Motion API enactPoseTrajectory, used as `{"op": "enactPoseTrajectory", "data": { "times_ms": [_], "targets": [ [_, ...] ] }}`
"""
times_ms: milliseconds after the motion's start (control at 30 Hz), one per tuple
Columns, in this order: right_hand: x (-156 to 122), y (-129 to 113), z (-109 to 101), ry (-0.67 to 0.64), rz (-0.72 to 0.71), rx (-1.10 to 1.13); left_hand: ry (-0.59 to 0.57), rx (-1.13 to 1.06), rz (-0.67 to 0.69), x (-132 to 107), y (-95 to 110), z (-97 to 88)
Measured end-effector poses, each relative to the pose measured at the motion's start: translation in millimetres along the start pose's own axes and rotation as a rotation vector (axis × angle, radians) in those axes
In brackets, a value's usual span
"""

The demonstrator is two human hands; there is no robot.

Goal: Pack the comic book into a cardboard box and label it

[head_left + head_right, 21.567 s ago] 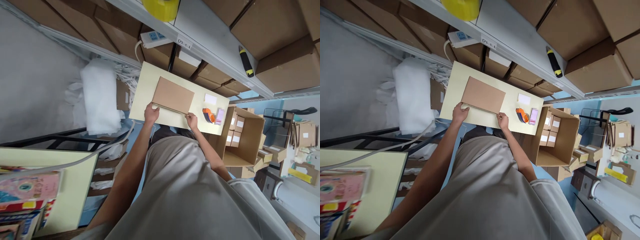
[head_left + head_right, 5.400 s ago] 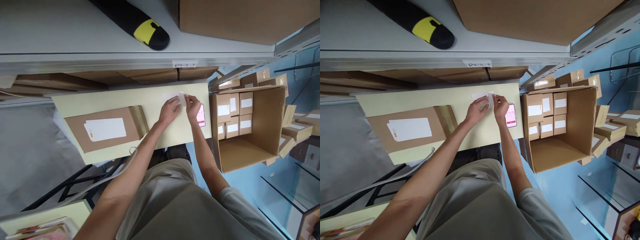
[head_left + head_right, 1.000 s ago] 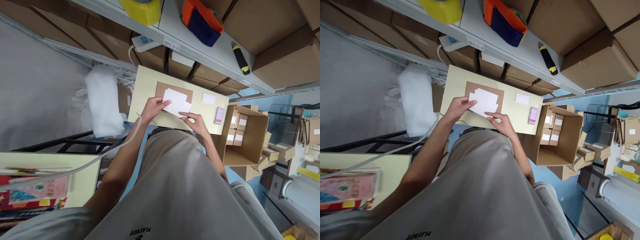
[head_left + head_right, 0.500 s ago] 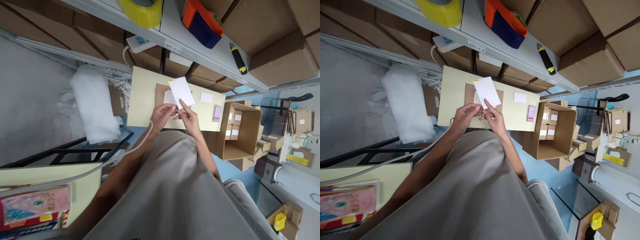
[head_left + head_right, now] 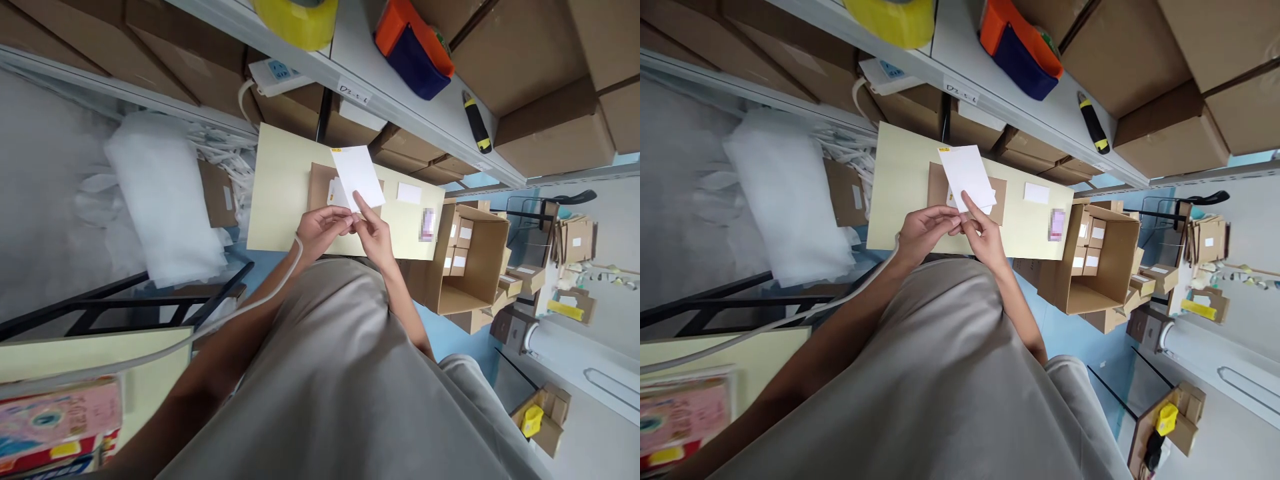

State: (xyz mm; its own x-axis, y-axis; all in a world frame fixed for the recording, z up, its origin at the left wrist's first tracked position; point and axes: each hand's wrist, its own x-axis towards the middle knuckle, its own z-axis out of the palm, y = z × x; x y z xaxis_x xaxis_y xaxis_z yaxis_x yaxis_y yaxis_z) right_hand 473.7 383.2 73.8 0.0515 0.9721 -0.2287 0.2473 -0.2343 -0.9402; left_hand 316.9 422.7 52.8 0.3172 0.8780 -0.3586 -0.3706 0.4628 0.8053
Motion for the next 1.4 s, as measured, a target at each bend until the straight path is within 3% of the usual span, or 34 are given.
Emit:
{"op": "enactPoseTrajectory", "data": {
  "times_ms": [333,533,733,1400],
  "targets": [
    [-2,-5,8,-0.028,0.037,-0.047,0.115,-0.002,-0.027,-1,6,-1.2],
    [-4,-11,12,-0.055,0.001,-0.108,0.086,0.014,0.0,-3,7,-4.5],
    [-7,-26,19,0.031,0.059,-0.069,0.074,0.037,0.021,-5,5,-9.8],
    [-9,-26,31,0.037,0.078,-0.054,0.054,0.08,0.044,-7,6,-18.2]
  ]
}}
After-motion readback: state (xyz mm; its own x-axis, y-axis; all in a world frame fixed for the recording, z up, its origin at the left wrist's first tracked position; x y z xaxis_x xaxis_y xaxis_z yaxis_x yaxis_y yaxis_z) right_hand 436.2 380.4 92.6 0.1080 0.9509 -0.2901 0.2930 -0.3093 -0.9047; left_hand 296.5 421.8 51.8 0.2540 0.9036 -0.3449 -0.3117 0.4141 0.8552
